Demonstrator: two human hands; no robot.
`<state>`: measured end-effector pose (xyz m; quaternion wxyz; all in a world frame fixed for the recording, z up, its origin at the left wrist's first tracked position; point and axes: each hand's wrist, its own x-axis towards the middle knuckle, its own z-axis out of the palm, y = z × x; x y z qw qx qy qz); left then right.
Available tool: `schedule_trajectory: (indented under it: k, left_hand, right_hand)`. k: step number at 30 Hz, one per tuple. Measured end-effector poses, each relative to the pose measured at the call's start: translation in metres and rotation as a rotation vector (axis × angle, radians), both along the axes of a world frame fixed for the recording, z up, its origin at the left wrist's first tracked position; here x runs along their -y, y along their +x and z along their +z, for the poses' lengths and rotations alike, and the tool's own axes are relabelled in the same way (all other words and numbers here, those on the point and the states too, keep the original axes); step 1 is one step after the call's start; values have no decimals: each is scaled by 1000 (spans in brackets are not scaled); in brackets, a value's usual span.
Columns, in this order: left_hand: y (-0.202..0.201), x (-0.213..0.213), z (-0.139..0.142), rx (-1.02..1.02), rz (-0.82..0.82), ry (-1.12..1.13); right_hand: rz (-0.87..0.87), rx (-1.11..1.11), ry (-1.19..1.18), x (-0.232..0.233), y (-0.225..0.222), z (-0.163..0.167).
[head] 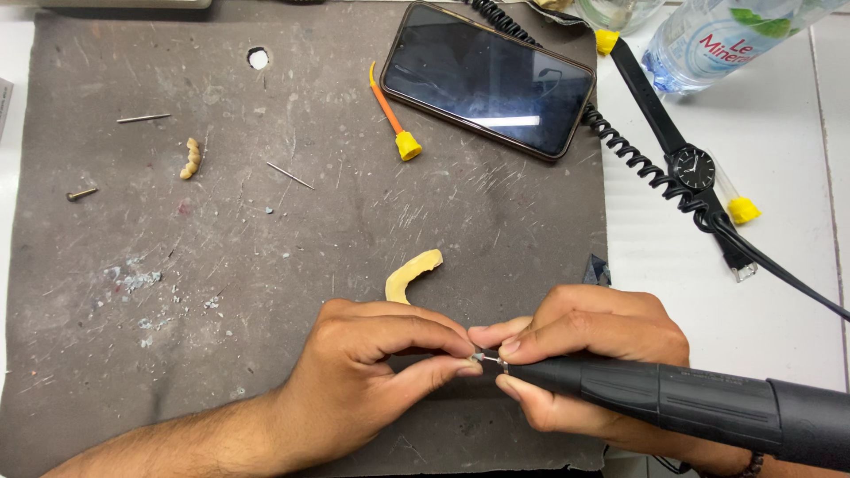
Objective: The person uses a rotary grinding tool to trim a dental stone cast and to grind a small dental crown or tooth component, periodically fitting the component against the denture arch by hand and repositioning it to grind different surfaces.
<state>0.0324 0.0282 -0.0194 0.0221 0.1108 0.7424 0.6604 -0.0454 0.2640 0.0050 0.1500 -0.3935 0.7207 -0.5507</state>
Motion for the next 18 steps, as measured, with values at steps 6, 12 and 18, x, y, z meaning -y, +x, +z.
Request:
schedule_trajectory:
  k: [6, 12, 18]
  left_hand:
    - [0, 0, 0, -9, 0, -28]
    - [0, 0, 1, -1, -2, -23]
    - [0, 0, 1, -12, 2, -38]
  right_hand:
    - [3, -14, 14, -1, 0, -1]
    - [-9, 19, -13, -1, 1, -2]
    - [-14, 19, -3, -1, 1, -2]
